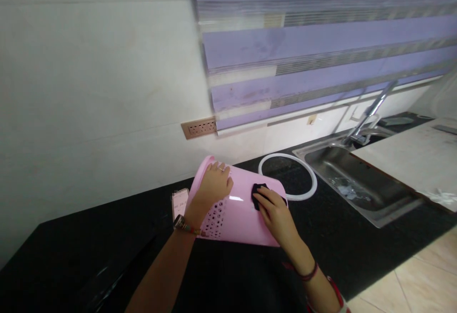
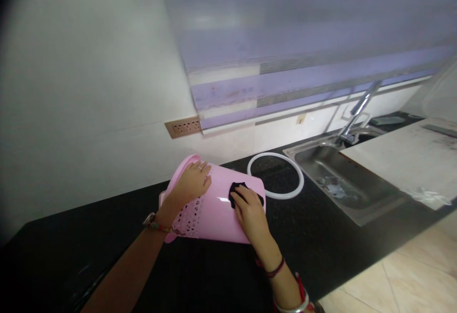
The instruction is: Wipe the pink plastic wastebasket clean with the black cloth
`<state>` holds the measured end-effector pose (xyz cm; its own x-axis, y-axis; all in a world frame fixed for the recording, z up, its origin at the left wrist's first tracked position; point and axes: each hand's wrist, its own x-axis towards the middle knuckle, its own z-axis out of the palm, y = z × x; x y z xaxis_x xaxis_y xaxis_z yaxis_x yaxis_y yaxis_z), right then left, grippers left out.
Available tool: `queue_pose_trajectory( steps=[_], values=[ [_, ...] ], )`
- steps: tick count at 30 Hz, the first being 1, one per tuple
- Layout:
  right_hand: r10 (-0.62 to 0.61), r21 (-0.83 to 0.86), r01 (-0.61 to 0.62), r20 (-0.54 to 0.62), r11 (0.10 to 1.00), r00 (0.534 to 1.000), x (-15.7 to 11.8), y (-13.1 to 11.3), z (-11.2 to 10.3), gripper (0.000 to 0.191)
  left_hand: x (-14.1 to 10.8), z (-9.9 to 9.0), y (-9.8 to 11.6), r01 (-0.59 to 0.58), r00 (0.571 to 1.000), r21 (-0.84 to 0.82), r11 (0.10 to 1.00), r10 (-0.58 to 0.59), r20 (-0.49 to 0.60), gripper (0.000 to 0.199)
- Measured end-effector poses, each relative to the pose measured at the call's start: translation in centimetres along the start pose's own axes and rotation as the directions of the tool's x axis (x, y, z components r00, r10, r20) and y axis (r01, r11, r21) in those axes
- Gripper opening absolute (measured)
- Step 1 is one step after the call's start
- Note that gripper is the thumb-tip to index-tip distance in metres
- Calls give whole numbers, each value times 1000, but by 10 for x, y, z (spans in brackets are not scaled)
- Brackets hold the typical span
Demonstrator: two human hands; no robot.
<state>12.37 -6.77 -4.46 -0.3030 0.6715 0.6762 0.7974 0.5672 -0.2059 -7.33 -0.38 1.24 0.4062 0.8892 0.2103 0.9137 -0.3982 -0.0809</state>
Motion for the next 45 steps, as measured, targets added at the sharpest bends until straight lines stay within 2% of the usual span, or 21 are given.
queue_pose_trajectory(
  steps=[3,5,9,13,16,18,20,23,26,29,32,36,39,45],
  values=[
    [-83,26,82,25,996,996,-9,-12,-8,31,-5,-1,3,-41,999,-41,998,39,-36,37],
    [-112,39,111,42,993,993,-22,-11,-15,32,-1,0,4,-33,999,-58,998,31,-41,35],
    [-50,5,50,20,999,999,-41,7,-25,30,21,5,8,-1,1000,-47,999,1,3,28],
    [3,-31,-4,-31,1000,1000,-27,13,-20,28,32,8,18,21,999,-41,999,-20,28,29],
    [-68,30,67,43,997,997,-8,4,-12,31,29,6,24,52,998,-40,998,-50,43,30],
    [-126,76,120,82,990,989,-5,1,-12,33,26,4,26,71,996,-36,997,-69,55,30],
    [-139,107,128,104,986,985,-12,4,-17,34,24,2,27,86,994,-27,996,-84,66,29],
    [-80,110,66,122,992,989,-26,18,-25,32,25,-2,28,97,993,-12,995,-95,76,29],
    [-27,75,19,106,997,994,-26,26,-23,32,26,-3,29,98,992,1,995,-98,74,30],
    [-82,41,78,98,996,992,-18,21,-16,35,26,-2,28,96,993,7,995,-96,65,30],
    [-166,38,162,142,986,976,-24,20,-21,37,25,1,25,90,995,7,996,-91,50,30],
    [-114,-3,116,152,993,982,-48,28,-36,36,23,4,24,82,996,3,997,-82,21,31],
    [-54,-26,58,142,998,988,-54,19,-37,39,21,5,25,72,997,-3,997,-72,-2,32],
    [-105,9,106,185,994,977,-28,-17,-15,41,14,6,25,58,998,38,998,-57,-29,38]
  ],
)
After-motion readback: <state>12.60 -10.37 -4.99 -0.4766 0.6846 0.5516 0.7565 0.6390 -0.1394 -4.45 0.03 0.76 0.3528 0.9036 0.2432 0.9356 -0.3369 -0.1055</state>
